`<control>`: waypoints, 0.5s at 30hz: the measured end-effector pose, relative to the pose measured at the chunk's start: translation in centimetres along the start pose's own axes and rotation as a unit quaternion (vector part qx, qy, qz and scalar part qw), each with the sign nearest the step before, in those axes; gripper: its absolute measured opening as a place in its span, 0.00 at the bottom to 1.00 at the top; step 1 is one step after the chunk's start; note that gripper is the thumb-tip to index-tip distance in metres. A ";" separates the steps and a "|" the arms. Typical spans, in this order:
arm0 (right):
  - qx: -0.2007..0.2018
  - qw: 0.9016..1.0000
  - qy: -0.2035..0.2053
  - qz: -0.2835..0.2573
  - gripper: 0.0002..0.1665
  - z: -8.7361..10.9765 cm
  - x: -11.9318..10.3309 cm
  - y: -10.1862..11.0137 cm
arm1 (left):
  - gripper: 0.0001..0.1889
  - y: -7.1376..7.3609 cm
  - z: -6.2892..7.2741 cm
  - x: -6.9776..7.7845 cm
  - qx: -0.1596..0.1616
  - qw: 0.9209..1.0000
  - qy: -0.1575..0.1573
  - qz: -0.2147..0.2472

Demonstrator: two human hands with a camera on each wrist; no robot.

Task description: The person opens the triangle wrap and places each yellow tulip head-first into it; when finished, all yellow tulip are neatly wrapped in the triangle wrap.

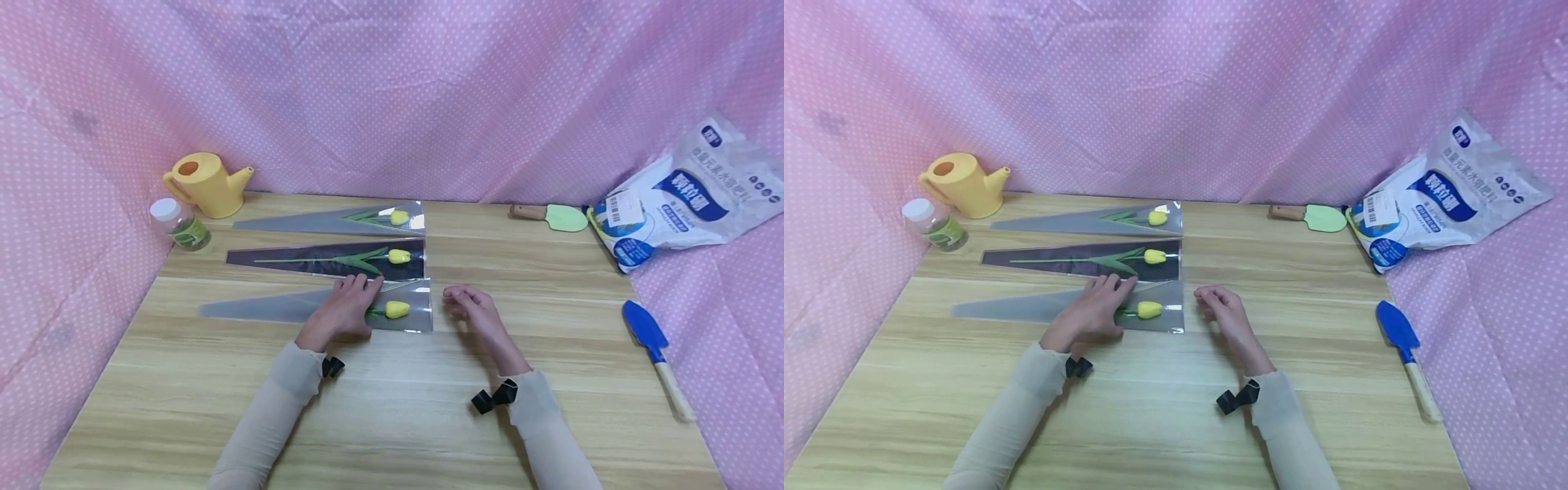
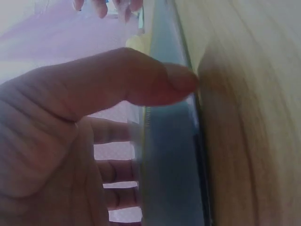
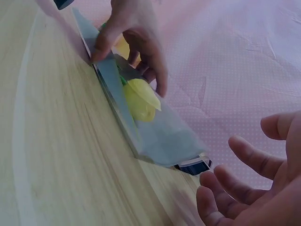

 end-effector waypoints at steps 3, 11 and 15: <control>-0.001 1.000 0.000 0.009 0.23 0.0 0.0 0.0 | 0.52 -0.2 0.1 -0.2 -0.017 1.000 0.012 -0.005; 0.010 1.000 -0.007 0.010 0.23 -0.1 -0.1 0.9 | 0.55 -0.1 0.4 -0.2 -0.029 0.999 0.022 -0.013; 0.022 1.000 -0.005 0.000 0.20 -0.1 -0.5 2.5 | 0.57 0.0 0.3 0.0 -0.021 1.000 0.013 -0.012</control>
Point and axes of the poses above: each hand's wrist, its own z-axis away from the middle knuckle, its own y-axis out of the back of the hand, x = y × z, the point moved 5 cm from there along -z, towards the middle knuckle, and after that the axes turned 11 degrees about x, right-handed, at the moved point
